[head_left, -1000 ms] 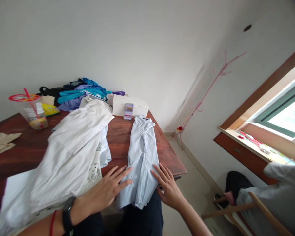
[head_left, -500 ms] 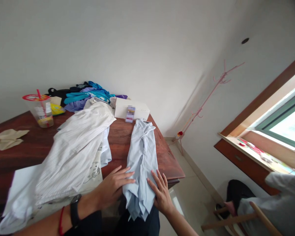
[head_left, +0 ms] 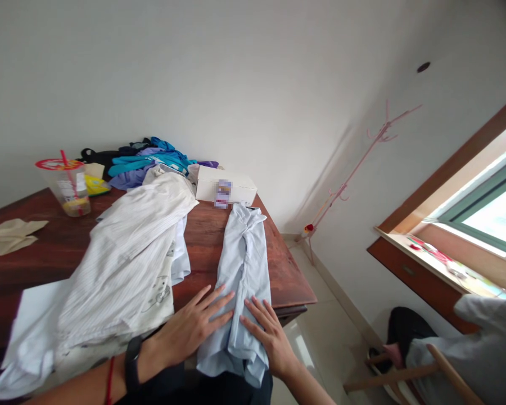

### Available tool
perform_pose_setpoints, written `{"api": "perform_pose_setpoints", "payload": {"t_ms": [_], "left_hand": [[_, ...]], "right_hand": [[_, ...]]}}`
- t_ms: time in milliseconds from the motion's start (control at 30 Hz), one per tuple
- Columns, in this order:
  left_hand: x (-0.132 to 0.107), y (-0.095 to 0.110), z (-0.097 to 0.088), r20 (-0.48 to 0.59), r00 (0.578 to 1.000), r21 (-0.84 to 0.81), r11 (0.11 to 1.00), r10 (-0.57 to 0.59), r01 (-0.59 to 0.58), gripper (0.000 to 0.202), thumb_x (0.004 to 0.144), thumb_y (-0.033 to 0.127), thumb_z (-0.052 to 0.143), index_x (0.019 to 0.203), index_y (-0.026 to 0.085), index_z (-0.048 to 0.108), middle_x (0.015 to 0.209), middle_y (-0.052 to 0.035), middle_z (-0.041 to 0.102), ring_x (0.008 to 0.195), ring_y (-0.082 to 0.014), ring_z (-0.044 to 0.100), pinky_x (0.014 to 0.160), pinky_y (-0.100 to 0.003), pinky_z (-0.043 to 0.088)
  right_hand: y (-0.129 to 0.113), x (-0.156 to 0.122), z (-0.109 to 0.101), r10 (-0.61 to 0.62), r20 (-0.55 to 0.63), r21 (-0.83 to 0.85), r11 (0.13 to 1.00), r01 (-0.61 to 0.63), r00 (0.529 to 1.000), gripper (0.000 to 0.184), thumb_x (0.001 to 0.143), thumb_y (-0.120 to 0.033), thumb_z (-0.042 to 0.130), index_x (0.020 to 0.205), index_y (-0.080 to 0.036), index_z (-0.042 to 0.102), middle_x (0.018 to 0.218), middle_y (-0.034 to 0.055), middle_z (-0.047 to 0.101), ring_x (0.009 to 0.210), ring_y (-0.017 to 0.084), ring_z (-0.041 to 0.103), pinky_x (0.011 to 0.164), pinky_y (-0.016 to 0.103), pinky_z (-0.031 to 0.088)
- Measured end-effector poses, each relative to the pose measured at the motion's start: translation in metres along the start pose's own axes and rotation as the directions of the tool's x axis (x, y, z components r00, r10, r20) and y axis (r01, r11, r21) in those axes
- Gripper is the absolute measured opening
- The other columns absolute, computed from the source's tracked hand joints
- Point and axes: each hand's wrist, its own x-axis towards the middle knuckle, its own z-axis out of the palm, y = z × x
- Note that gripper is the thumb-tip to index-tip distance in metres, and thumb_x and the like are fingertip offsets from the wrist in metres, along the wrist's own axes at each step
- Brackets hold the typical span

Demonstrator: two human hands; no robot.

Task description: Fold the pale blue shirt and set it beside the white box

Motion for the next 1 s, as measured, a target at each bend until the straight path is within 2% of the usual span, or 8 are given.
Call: {"api": "perform_pose_setpoints", "payload": {"t_ms": [267,467,533,633,733,833,900,1000], "left_hand": [[0.012,-0.007,-0.01,0.073,0.984,-0.404,0.907,0.161,-0.118,0.074,0.095,0.037,0.065,0.162,0.031,0.033,0.16,-0.0109,0.045,0.144,-0.0334,0.048,0.123,-0.052,0.028],[0.027,-0.008,-0.026,0.153,0.988,-0.751,0.648,-0.018,0.128,0.052,0.108,0.052,0.031,0.123,0.025,0.073,0.119,-0.0054,0.076,0.12,-0.0263,0.066,0.116,-0.039,0.037],[0.032,-0.01,-0.032,0.228,0.963,-0.819,0.507,-0.145,0.27,0.065,0.107,0.059,0.027,0.099,0.019,0.077,0.09,-0.005,0.077,0.096,-0.0234,0.07,0.101,-0.032,0.047],[0.04,-0.016,-0.038,0.391,0.865,-0.824,0.299,-0.316,0.482,0.072,0.102,0.068,0.031,0.075,0.016,0.072,0.066,-0.0022,0.067,0.07,-0.0199,0.064,0.075,-0.027,0.051],[0.049,-0.025,-0.039,0.481,0.759,-0.807,0.118,-0.439,0.579,0.062,0.095,0.07,0.048,0.077,0.016,0.074,0.075,-0.0033,0.072,0.075,-0.0219,0.066,0.071,-0.027,0.051],[0.056,-0.036,-0.034,0.523,0.685,-0.805,-0.031,-0.507,0.592,0.054,0.089,0.066,0.058,0.094,0.016,0.077,0.098,-0.0074,0.079,0.097,-0.0288,0.071,0.083,-0.031,0.054],[0.058,-0.041,-0.026,0.486,0.707,-0.833,-0.028,-0.514,0.553,0.048,0.088,0.059,0.063,0.104,0.017,0.075,0.11,-0.0081,0.078,0.109,-0.0305,0.07,0.093,-0.035,0.054],[0.057,-0.045,-0.009,0.319,0.746,-0.873,0.124,-0.585,0.471,0.043,0.084,0.046,0.068,0.117,0.019,0.07,0.122,-0.0085,0.074,0.118,-0.0306,0.067,0.105,-0.039,0.049]], "right_hand": [[-0.01,0.013,-0.054,0.124,0.258,0.339,0.917,-0.21,0.958,0.055,0.098,-0.046,0.06,0.15,-0.029,0.054,0.162,0.0118,0.041,0.153,0.03,0.032,0.125,0.058,0.022],[-0.016,0.027,-0.067,0.241,0.151,0.639,0.716,-0.28,0.959,0.044,0.1,-0.052,0.054,0.125,-0.022,0.074,0.126,0.0145,0.073,0.12,0.031,0.068,0.11,0.048,0.047],[-0.013,0.032,-0.06,0.399,0.111,0.715,0.604,-0.352,0.91,0.056,0.099,-0.063,0.049,0.106,-0.016,0.079,0.1,0.0133,0.078,0.093,0.029,0.073,0.091,0.041,0.057],[-0.002,0.042,-0.048,0.655,0.155,0.763,0.395,-0.511,0.739,0.065,0.09,-0.075,0.055,0.089,-0.013,0.077,0.085,0.0099,0.075,0.083,0.027,0.069,0.081,0.038,0.057],[0.006,0.052,-0.041,0.755,0.293,0.809,0.132,-0.573,0.587,0.064,0.082,-0.075,0.065,0.095,-0.013,0.075,0.094,0.0104,0.076,0.093,0.03,0.07,0.085,0.039,0.056],[0.008,0.061,-0.038,0.78,0.363,0.835,-0.03,-0.549,0.509,0.064,0.077,-0.073,0.071,0.1,-0.013,0.074,0.092,0.0106,0.076,0.091,0.031,0.071,0.08,0.039,0.057],[0.01,0.067,-0.037,0.785,0.355,0.846,-0.039,-0.532,0.507,0.063,0.076,-0.071,0.071,0.101,-0.013,0.073,0.092,0.0107,0.076,0.089,0.03,0.072,0.079,0.039,0.057],[0.015,0.076,-0.045,0.812,0.235,0.806,0.145,-0.574,0.535,0.06,0.081,-0.069,0.064,0.102,-0.013,0.07,0.093,0.0125,0.076,0.089,0.031,0.072,0.079,0.039,0.058]]}}
